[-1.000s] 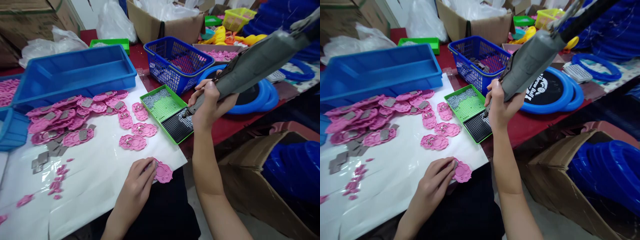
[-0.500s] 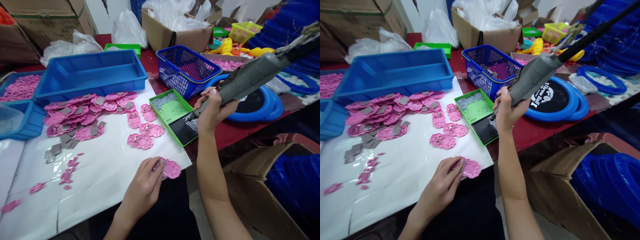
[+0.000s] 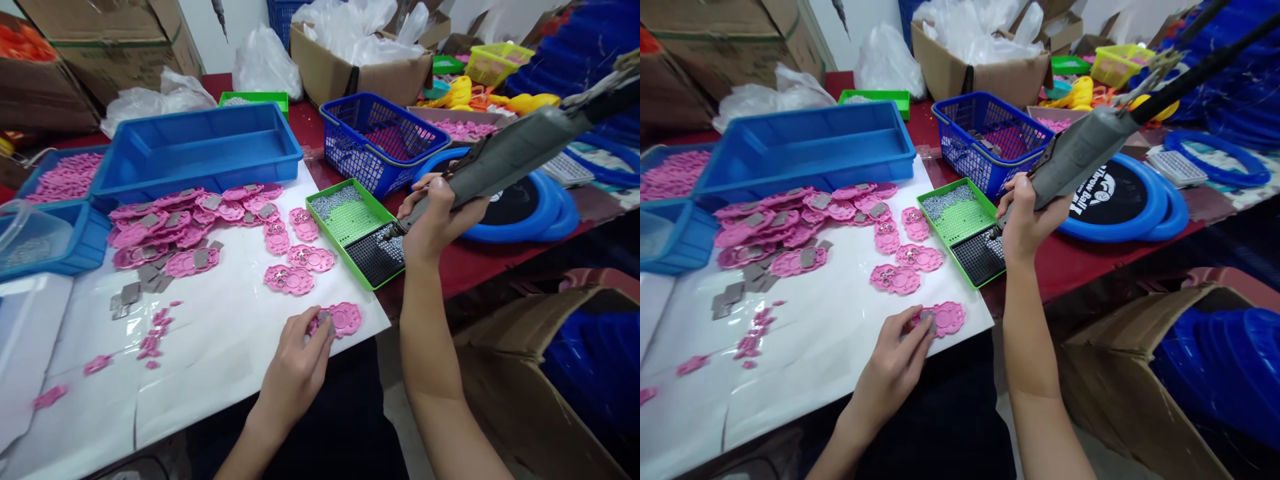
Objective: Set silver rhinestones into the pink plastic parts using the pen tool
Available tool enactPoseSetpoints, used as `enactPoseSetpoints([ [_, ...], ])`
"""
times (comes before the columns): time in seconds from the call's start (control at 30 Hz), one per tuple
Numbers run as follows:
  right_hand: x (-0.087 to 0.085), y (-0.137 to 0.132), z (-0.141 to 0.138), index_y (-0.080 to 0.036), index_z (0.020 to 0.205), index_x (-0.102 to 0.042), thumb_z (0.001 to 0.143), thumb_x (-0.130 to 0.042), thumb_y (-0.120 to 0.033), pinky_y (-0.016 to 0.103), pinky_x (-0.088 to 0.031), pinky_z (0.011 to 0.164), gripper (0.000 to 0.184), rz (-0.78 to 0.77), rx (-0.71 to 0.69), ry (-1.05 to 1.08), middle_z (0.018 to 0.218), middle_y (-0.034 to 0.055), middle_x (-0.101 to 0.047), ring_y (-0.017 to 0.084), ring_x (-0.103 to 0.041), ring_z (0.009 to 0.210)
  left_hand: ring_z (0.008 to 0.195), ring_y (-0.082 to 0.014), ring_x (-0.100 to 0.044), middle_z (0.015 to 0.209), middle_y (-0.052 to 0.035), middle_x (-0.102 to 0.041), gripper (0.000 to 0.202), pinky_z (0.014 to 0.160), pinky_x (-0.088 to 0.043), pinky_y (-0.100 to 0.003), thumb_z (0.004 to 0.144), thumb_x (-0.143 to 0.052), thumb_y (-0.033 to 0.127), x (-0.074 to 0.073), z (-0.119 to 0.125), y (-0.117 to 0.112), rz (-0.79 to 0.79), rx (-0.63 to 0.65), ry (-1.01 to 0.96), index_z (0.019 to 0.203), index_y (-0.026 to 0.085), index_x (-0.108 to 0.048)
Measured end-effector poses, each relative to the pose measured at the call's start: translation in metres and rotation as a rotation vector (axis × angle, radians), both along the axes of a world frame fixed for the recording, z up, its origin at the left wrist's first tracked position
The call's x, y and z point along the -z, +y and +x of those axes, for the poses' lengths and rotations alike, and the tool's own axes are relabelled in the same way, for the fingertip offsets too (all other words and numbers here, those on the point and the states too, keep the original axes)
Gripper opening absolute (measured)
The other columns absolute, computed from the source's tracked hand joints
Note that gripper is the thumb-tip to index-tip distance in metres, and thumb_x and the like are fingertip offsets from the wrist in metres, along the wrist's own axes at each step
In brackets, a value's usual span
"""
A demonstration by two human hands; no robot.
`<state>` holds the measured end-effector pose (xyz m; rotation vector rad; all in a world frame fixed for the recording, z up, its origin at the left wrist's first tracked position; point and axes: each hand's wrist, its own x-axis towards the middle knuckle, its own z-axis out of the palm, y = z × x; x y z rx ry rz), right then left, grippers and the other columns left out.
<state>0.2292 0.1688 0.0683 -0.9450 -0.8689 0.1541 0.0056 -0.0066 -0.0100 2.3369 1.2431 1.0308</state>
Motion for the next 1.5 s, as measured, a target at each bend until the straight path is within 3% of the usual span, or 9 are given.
enactPoseSetpoints([
  [0.23, 0.004, 0.003, 0.002, -0.03, 0.092, -0.038, 0.084, -0.058, -0.033, 0.031, -0.033, 0.032, 0.022, 0.016, -0.042, 0.013, 0.067, -0.0065, -0.055, 0.01, -0.04, 0.037, 0.111, -0.0226, -0.064, 0.13, -0.0136, -0.061, 0.034, 0.093, -0.061, -0.038, 0.099, -0.062, 0.012, 0.0, 0.0, 0.002, -0.064, 0.013, -0.078, 0.132, 0.02, -0.063],
  [0.5, 0.001, 0.007, 0.002, -0.027, 0.091, -0.045, 0.084, -0.062, -0.014, 0.021, -0.033, 0.03, 0.022, 0.188, -0.12, 0.025, 0.066, -0.0076, -0.061, 0.006, -0.045, 0.035, 0.111, -0.022, -0.066, 0.12, -0.0105, -0.068, 0.026, 0.096, -0.06, -0.037, 0.097, -0.067, 0.015, -0.002, 0.001, 0.008, -0.097, 0.015, -0.21, 0.122, 0.018, -0.066],
  [0.6, -0.009, -0.013, -0.002, -0.024, 0.094, -0.049, 0.086, -0.057, -0.015, 0.018, -0.03, 0.027, 0.014, 0.292, -0.106, 0.13, 0.063, -0.008, -0.059, 0.006, -0.043, 0.032, 0.109, -0.0222, -0.065, 0.121, -0.0108, -0.067, 0.022, 0.094, -0.06, -0.039, 0.098, -0.064, 0.013, -0.001, 0.002, 0.007, -0.106, 0.024, -0.208, 0.119, 0.019, -0.067],
  [0.67, -0.015, -0.041, -0.01, -0.024, 0.098, -0.054, 0.088, -0.054, -0.021, 0.017, -0.032, 0.027, 0.01, 0.317, -0.213, 0.176, 0.066, -0.007, -0.06, 0.007, -0.046, 0.034, 0.108, -0.0225, -0.064, 0.123, -0.0114, -0.065, 0.022, 0.092, -0.061, -0.04, 0.098, -0.062, 0.011, -0.001, 0.002, 0.006, -0.11, 0.043, -0.201, 0.118, 0.019, -0.067],
  [0.73, -0.019, -0.076, -0.025, -0.022, 0.1, -0.063, 0.095, -0.048, -0.031, 0.02, -0.043, 0.033, 0.019, 0.179, -0.507, 0.119, 0.074, -0.0036, -0.062, 0.008, -0.054, 0.041, 0.108, -0.0235, -0.063, 0.125, -0.0128, -0.064, 0.026, 0.092, -0.061, -0.041, 0.098, -0.059, 0.008, -0.002, 0.001, 0.005, -0.102, 0.06, -0.18, 0.121, 0.018, -0.065],
  [0.8, -0.018, -0.108, -0.043, -0.023, 0.109, -0.067, 0.089, -0.057, -0.019, 0.024, -0.047, 0.036, 0.023, 0.159, -0.5, 0.066, 0.077, -0.0037, -0.067, 0.008, -0.053, 0.041, 0.111, -0.0254, -0.06, 0.127, -0.0146, -0.063, 0.032, 0.093, -0.061, -0.043, 0.096, -0.057, 0.003, -0.002, 0.001, 0.005, -0.081, 0.062, -0.134, 0.124, 0.016, -0.063],
  [0.9, -0.012, -0.134, -0.07, -0.025, 0.111, -0.068, 0.084, -0.066, -0.019, 0.024, -0.042, 0.031, 0.028, 0.067, -0.578, 0.04, 0.077, -0.0047, -0.069, 0.009, -0.052, 0.039, 0.121, -0.0306, -0.056, 0.126, -0.0161, -0.063, 0.035, 0.1, -0.059, -0.049, 0.093, -0.056, -0.001, -0.002, -0.001, 0.004, -0.05, 0.065, -0.072, 0.124, 0.014, -0.062],
  [1.03, -0.002, -0.135, -0.084, -0.026, 0.108, -0.069, 0.084, -0.067, -0.019, 0.027, -0.042, 0.032, 0.025, -0.009, -0.609, 0.05, 0.076, -0.0047, -0.069, 0.011, -0.051, 0.039, 0.135, -0.032, -0.052, 0.13, -0.0169, -0.062, 0.038, 0.111, -0.054, -0.051, 0.091, -0.052, -0.003, 0.0, -0.001, 0.004, -0.055, 0.104, -0.098, 0.124, 0.014, -0.06],
  [1.5, -0.003, -0.136, -0.086, -0.027, 0.107, -0.07, 0.082, -0.071, -0.02, 0.027, -0.04, 0.031, 0.026, -0.082, -0.509, -0.007, 0.076, -0.0033, -0.067, 0.011, -0.05, 0.038, 0.129, -0.0271, -0.057, 0.132, -0.0164, -0.061, 0.043, 0.109, -0.055, -0.044, 0.091, -0.049, -0.007, -0.003, -0.006, 0.007, -0.137, 0.163, -0.152, 0.126, 0.014, -0.06],
])
